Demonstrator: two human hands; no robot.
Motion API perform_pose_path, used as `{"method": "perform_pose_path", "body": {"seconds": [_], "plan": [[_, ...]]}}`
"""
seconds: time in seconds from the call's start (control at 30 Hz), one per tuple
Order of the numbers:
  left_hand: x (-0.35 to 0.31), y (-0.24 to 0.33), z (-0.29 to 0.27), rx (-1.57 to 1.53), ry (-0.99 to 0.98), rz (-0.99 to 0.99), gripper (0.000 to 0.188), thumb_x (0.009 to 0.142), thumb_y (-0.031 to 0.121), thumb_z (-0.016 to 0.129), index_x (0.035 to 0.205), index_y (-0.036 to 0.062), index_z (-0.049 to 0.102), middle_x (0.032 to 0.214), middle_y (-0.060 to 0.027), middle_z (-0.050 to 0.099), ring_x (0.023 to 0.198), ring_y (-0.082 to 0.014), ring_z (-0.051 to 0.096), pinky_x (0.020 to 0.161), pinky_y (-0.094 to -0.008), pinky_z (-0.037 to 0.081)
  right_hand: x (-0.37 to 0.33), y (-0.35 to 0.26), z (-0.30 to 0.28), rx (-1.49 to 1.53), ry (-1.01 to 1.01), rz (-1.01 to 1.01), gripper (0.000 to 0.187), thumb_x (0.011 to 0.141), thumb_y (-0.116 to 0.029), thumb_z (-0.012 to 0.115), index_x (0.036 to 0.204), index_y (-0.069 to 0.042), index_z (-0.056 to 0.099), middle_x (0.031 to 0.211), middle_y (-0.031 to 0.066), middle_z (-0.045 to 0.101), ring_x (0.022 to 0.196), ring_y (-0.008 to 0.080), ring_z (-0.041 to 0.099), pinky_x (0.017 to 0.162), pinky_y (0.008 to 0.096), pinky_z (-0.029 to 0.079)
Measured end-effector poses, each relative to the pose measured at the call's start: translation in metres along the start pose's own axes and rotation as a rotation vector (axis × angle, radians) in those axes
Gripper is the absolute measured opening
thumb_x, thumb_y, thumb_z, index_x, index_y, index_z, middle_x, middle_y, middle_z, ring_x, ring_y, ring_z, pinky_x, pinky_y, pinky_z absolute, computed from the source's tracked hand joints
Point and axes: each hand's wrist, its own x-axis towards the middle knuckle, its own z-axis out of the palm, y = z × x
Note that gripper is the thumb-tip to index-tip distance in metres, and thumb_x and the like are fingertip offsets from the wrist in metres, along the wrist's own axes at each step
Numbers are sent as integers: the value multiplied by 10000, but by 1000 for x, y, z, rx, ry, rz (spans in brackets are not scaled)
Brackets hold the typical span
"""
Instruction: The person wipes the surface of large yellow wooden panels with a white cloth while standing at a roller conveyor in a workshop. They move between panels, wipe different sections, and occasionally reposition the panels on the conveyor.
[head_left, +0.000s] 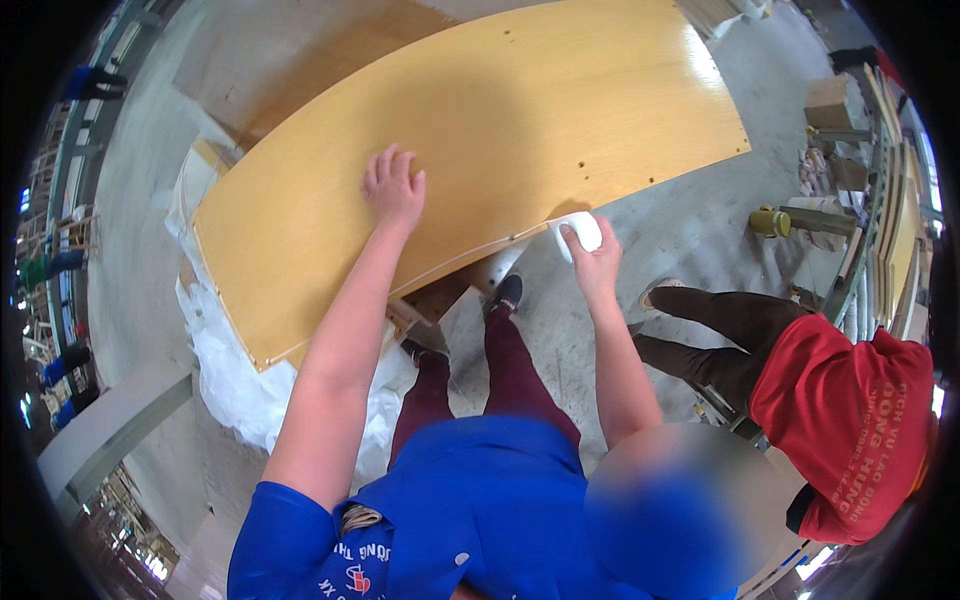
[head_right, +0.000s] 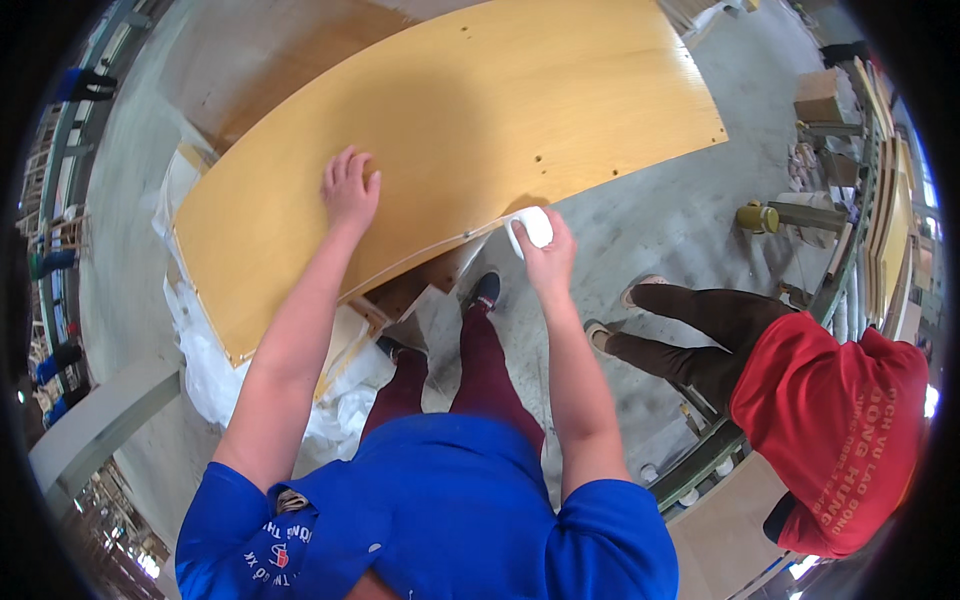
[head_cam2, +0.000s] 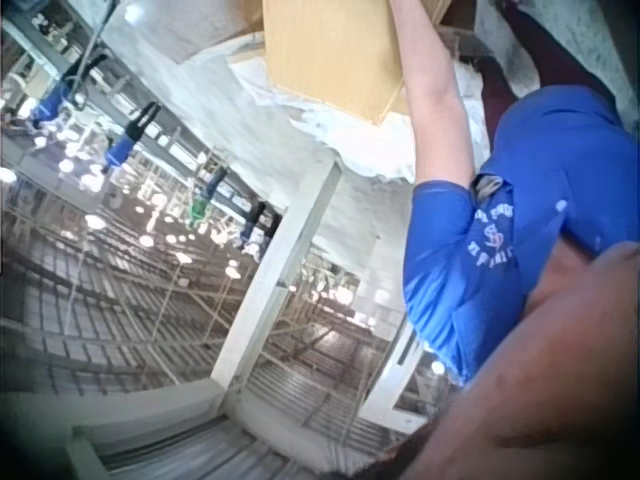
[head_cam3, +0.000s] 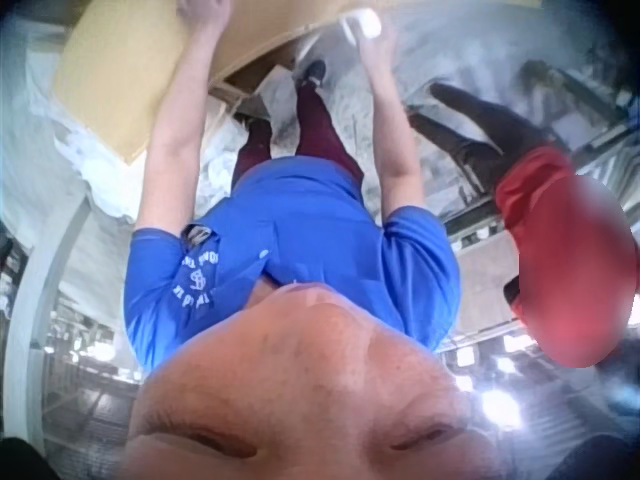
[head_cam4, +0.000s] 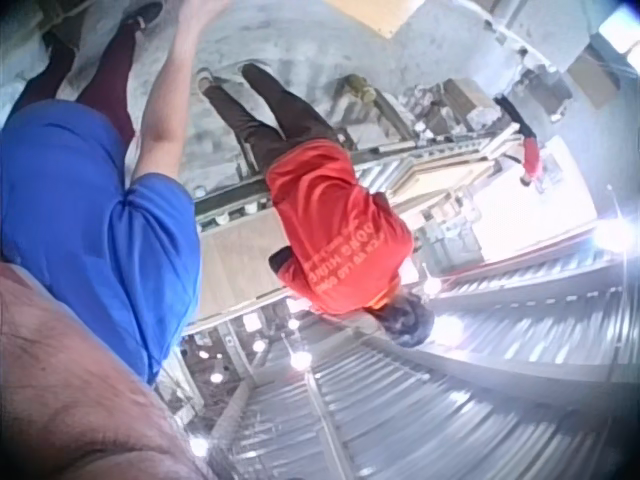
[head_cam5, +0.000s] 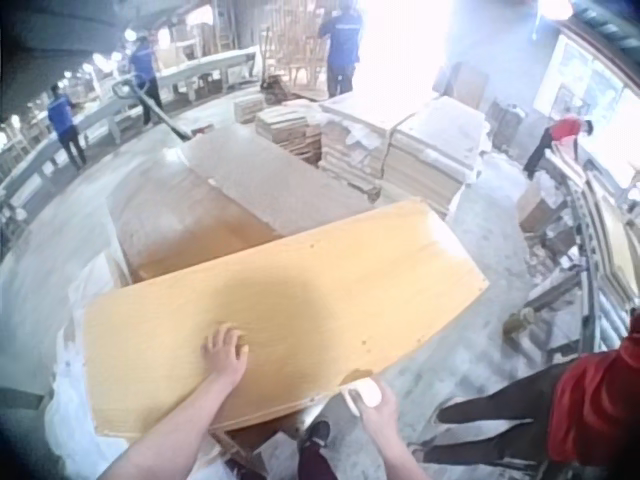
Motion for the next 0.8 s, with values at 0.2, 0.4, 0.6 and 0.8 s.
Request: {"method": "perform_pose_path", "body": {"seconds": [0.2,0.4,0.6,0.8], "plan": [[2,9,13,146,3,-15,360,875,249,519,1223,158,517,1360,-88,436,1289,-334,336,1066,-468,253,38,25,-40,56,151,64,290,767,-186,746,964,-8,629,840,90,670,779,141,618,719,284,487],[3,10,12,123,-7,-22,378,865,257,516,1231,163,526,1365,-73,432,1289,-328,336,1071,-481,243,80,48,-84,51,273,46,308,774,-191,747,987,-8,622,841,69,669,778,120,610,718,270,488],[2,10,14,145,-3,-24,374,863,248,516,1225,154,537,1358,-83,441,1283,-328,343,1067,-475,252,105,43,-107,-8,330,102,314,778,-202,746,988,-7,619,850,62,667,785,114,606,725,267,486],[6,12,14,139,13,15,375,856,233,521,1219,141,540,1347,-100,454,1268,-342,359,1051,-479,274,110,52,-113,-52,313,114,322,763,-228,754,972,-18,627,858,94,667,792,159,625,735,293,491]]}}
